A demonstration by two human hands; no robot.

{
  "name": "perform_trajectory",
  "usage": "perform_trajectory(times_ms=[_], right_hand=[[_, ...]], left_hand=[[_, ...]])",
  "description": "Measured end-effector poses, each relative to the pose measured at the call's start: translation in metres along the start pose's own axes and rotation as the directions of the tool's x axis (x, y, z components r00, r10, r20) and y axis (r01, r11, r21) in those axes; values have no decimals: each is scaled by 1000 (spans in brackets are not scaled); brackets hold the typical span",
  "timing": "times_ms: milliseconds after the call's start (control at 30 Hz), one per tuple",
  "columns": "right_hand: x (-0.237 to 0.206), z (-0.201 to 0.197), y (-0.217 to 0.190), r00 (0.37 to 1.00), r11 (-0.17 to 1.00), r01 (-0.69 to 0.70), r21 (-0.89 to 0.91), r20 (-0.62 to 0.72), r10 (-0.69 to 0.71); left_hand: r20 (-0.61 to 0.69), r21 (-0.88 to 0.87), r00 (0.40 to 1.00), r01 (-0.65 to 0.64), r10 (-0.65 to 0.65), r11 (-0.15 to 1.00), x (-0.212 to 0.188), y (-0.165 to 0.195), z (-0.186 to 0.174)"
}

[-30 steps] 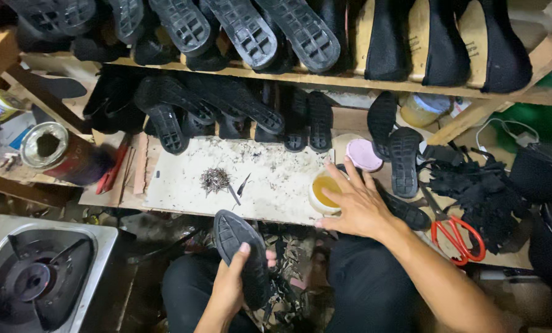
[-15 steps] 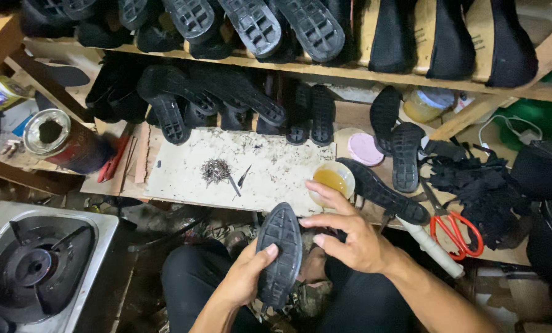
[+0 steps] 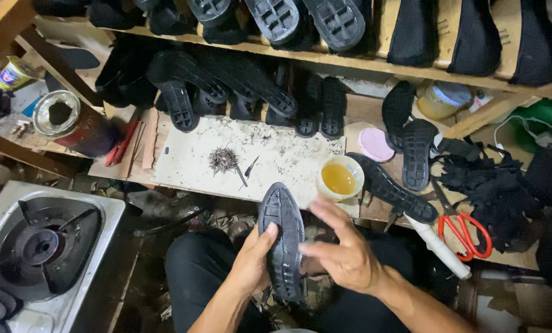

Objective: The person sits at a workbench and applies glue by hand to the tread side of rubber shoe soles, dipping fingers into a cup of glue and spreading it over the sole surface. Finished soles are placed on the wooden rack above the bench, and new soles are taken from the rack to continue.

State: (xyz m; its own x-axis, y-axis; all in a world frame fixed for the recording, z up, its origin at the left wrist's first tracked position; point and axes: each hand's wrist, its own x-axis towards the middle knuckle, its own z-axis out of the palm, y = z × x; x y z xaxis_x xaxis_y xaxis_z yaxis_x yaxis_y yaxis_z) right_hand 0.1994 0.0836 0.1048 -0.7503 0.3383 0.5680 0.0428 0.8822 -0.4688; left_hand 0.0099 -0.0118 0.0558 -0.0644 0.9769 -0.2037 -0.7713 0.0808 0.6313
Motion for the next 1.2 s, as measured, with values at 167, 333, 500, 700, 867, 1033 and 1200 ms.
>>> perform_trajectory(times_ms=[167,333,500,700,867,1033,1200], right_hand=[[0,0,-4,990,981,141,-135,19,-139],[-3,8,-17,953,917,-304,259,81,293],[5,7,-11,859,824,-509,247,206,469],[28,-32,46,933,891,-314,-329,64,353],[38,-48,67,928,837,-300,-458,65,368],[29,-30,32,948,959,-282,-29,148,283],[20,-7,1,964,979,-197,57,191,183]], left_hand=[[-129,-163,990,33,-55,986,8,3,3],[-171,-235,985,-60,20,970,13,3,3],[29,-2,1000,2,-2,1000,3,1,-11],[-58,112,992,121,-115,986,0,-8,-31],[-97,156,986,149,-135,976,-2,-2,-37],[1,197,989,143,-145,970,-1,6,-31],[144,138,981,107,-127,985,3,13,-20]])
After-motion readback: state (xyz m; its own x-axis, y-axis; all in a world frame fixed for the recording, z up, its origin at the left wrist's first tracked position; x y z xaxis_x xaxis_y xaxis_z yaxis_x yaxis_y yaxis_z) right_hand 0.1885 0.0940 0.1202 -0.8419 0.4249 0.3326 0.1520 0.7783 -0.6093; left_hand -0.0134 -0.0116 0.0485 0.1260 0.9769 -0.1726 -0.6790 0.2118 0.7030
